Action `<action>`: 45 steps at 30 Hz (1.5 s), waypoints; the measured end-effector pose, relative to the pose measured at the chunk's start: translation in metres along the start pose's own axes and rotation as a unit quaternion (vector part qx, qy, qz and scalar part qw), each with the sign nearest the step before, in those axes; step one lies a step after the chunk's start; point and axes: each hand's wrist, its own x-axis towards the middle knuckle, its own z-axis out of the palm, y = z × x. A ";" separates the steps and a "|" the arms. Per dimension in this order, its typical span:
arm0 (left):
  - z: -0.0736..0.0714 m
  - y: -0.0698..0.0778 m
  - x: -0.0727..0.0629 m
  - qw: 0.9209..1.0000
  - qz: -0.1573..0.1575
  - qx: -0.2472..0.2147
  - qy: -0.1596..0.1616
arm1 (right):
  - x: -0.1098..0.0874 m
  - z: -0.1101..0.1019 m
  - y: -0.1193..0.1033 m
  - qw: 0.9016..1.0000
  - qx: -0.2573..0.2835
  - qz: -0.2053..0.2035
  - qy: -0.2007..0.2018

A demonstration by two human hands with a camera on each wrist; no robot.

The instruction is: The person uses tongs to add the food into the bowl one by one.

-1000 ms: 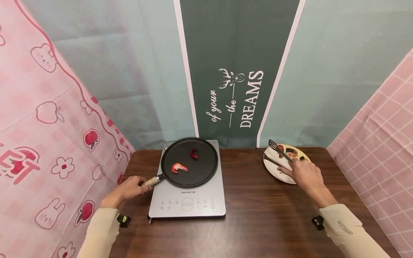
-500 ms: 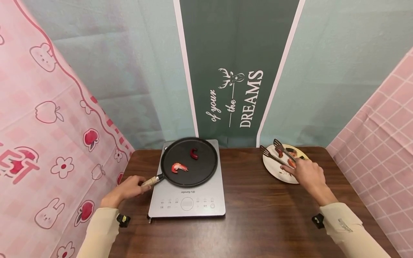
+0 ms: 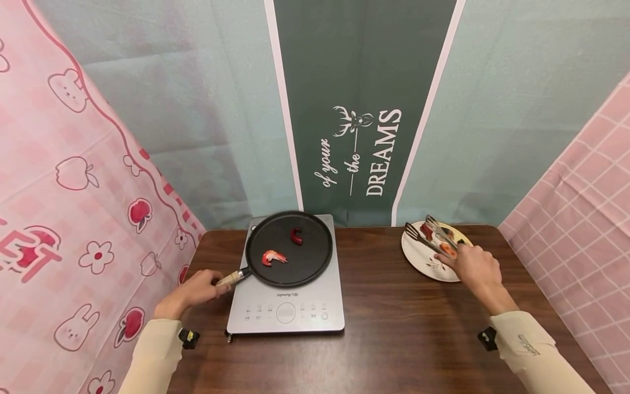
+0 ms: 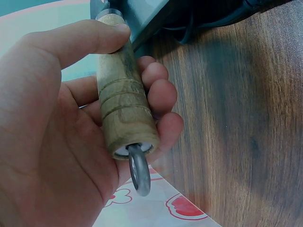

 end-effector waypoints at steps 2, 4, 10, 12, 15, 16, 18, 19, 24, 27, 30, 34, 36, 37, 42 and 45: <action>0.000 0.000 0.000 1.000 0.000 0.000 0.001 | 0.000 0.000 0.001 1.000 0.002 0.006 -0.005; 0.000 0.000 0.000 1.000 -0.002 -0.001 0.002 | 0.000 0.001 0.002 1.000 0.002 0.011 -0.007; 0.000 0.001 -0.001 1.000 -0.003 -0.003 0.000 | 0.003 0.003 0.007 1.000 0.002 0.019 -0.008; 0.000 0.001 -0.001 1.000 -0.002 -0.002 0.000 | 0.003 0.004 0.008 1.000 0.002 0.021 -0.010; 0.000 0.001 -0.001 1.000 -0.004 -0.003 -0.001 | 0.004 0.004 0.010 1.000 -0.001 0.026 -0.012; 0.000 0.001 -0.001 1.000 -0.006 -0.003 -0.001 | 0.004 0.004 0.010 1.000 -0.001 0.027 -0.014; -0.001 0.001 -0.001 1.000 -0.004 -0.002 -0.001 | 0.005 0.005 0.011 0.999 -0.003 0.028 -0.016; -0.001 0.001 -0.001 1.000 -0.007 -0.003 -0.001 | 0.005 0.005 0.011 0.999 -0.004 0.028 -0.017; -0.001 0.001 0.000 1.000 -0.005 -0.001 0.000 | 0.006 0.005 0.014 0.999 -0.004 0.024 -0.024; 0.000 0.000 0.000 1.000 -0.006 -0.001 0.000 | 0.007 0.005 0.015 0.999 -0.004 0.023 -0.025; 0.000 0.000 0.000 1.000 -0.004 0.001 0.001 | 0.009 0.005 0.015 0.999 -0.005 0.023 -0.022; 0.000 0.000 0.000 1.000 -0.001 0.005 0.003 | 0.011 0.003 0.015 0.999 -0.007 0.024 -0.025; 0.000 0.000 0.000 1.000 -0.003 0.005 0.003 | 0.012 0.003 0.015 0.999 -0.007 0.025 -0.031; 0.000 0.000 0.000 1.000 -0.002 0.004 0.003 | 0.012 0.003 0.016 0.999 -0.006 0.026 -0.036; -0.001 0.001 -0.001 1.000 0.001 0.002 0.002 | 0.013 0.004 0.017 0.998 -0.001 0.034 -0.051; -0.001 0.002 -0.002 1.000 0.003 -0.001 0.001 | 0.014 0.005 0.018 0.998 0.000 0.037 -0.058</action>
